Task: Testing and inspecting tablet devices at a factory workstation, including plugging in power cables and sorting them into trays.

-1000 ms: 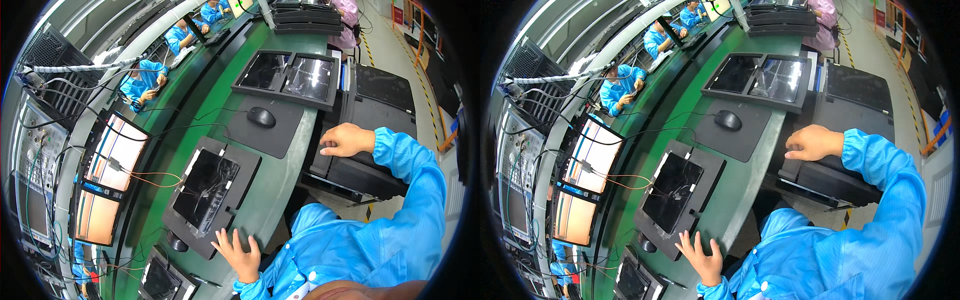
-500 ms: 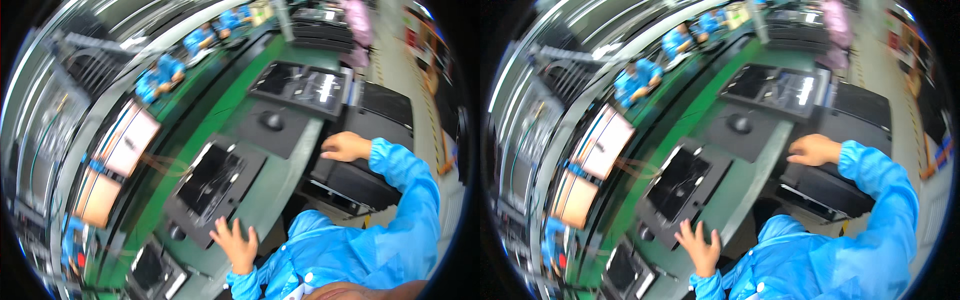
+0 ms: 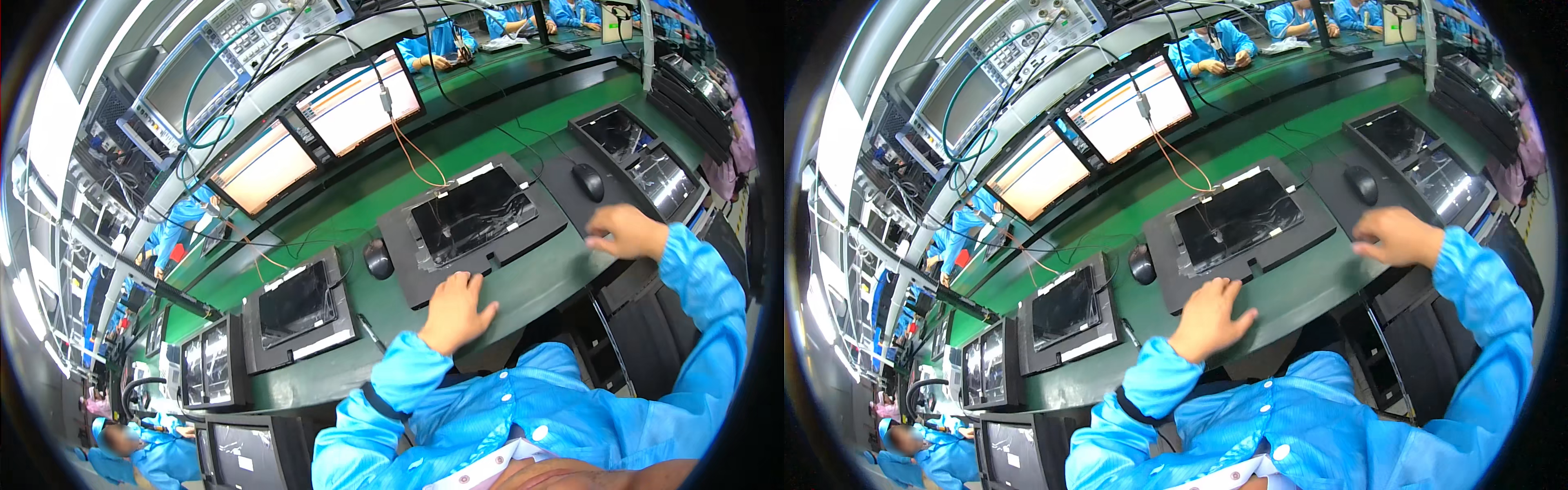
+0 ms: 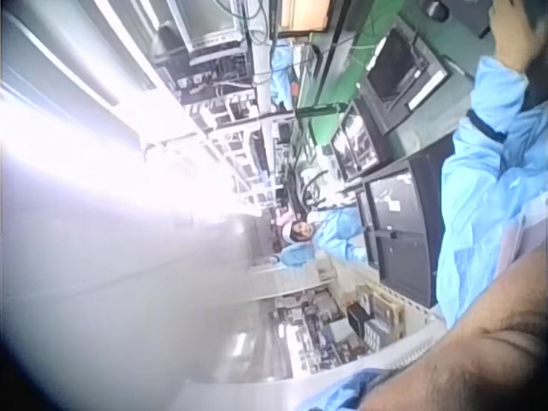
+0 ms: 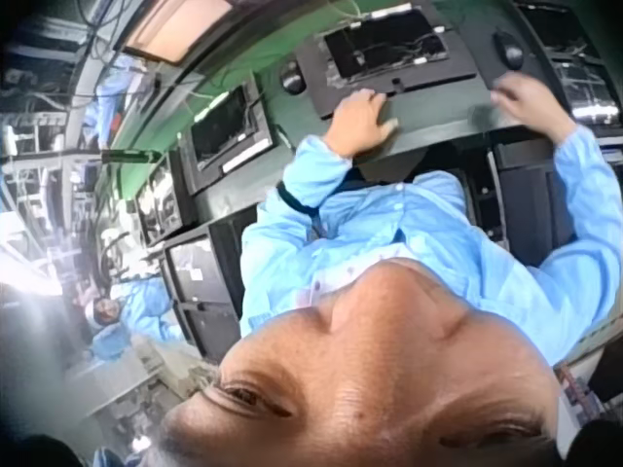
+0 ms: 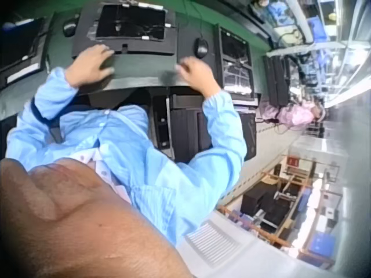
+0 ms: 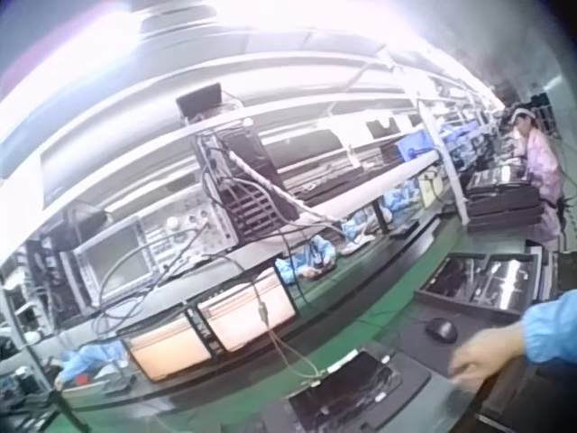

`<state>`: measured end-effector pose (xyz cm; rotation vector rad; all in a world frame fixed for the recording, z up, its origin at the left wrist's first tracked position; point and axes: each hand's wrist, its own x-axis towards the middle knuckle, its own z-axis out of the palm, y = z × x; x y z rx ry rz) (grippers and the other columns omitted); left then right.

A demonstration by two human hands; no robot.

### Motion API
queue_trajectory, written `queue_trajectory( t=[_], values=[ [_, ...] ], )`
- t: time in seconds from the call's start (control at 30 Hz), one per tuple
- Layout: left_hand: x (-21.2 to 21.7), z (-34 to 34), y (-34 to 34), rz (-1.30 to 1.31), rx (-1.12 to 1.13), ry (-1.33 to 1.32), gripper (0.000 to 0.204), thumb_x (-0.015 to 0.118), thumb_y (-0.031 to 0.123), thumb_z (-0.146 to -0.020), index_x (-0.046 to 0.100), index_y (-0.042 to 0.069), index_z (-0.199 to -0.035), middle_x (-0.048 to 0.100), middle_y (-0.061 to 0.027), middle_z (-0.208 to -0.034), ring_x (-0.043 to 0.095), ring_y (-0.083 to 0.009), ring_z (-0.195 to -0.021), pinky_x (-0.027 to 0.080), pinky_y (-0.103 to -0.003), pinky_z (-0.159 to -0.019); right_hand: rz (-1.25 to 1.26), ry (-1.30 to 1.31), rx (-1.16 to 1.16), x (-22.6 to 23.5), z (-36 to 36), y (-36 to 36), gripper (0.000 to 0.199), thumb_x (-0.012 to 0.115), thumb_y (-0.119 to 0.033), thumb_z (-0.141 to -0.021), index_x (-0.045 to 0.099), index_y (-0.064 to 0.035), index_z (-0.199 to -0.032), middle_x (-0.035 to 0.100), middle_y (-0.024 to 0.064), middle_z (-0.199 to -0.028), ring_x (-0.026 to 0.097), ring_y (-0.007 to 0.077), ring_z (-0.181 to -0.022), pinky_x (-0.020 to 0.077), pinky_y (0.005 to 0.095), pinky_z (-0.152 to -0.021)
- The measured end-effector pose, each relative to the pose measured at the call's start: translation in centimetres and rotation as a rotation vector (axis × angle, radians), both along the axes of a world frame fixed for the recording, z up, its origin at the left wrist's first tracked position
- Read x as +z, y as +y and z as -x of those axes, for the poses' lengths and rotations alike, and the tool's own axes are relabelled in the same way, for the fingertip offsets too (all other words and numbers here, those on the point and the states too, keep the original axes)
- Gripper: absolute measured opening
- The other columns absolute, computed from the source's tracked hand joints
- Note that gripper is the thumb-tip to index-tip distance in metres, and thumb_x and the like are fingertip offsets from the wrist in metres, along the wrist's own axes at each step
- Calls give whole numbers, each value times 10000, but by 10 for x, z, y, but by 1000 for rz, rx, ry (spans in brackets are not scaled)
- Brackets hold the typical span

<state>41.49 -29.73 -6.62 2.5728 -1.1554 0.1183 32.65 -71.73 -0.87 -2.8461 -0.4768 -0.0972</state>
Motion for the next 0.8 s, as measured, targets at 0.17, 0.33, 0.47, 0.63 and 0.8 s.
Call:
queue_trajectory(
  t=[0.17, 0.33, 0.47, 0.63, 0.8],
  values=[
    [17, -71, -30, 47, 120, -264, 642, 780, 438, -943, 666, 15, -1412, 609, -249, -1459, 584, -416, -1382, 435, -601, -1197, 28, -303, 93, -18, -135, 23, 369, 756, -286, -965, 733, -33, -1233, 708, 160, -1256, 670, 386, -1179, 540, 492, -1002],
    [-10, -95, -53, -48, 179, -221, 812, 748, 519, -971, 554, 7, -1571, 441, -278, -1673, 325, -431, -1619, 156, -674, -1324, -13, -222, 96, -45, -192, 21, 387, 762, -213, -897, 743, -11, -1227, 713, 178, -1302, 656, 401, -1238, 518, 499, -1088],
    [-16, -100, -58, -6, 173, -172, 800, 751, 505, -965, 566, 3, -1560, 454, -281, -1658, 336, -423, -1617, 145, -670, -1330, -37, -199, 170, -53, -204, 16, 314, 756, -188, -902, 767, 0, -1153, 737, 168, -1242, 668, 395, -1212, 533, 490, -1066],
    [-15, -98, -67, 4, 142, -66, 800, 789, 494, -922, 596, 6, -1525, 462, -282, -1645, 347, -406, -1617, 168, -670, -1327, -106, -165, 247, -50, -215, 7, 210, 751, -164, -932, 761, -22, -1087, 727, 154, -1180, 668, 398, -1146, 534, 490, -1028],
    [-18, -95, -95, 307, 93, -325, 799, 907, 411, -732, 639, 9, -1369, 576, -230, -1397, 529, -406, -1327, 405, -596, -1062, -180, 5, 304, -25, -232, -4, 206, 701, -125, -943, 655, 0, -1101, 710, 178, -1068, 712, 343, -985, 579, 434, -812]
  ],
)
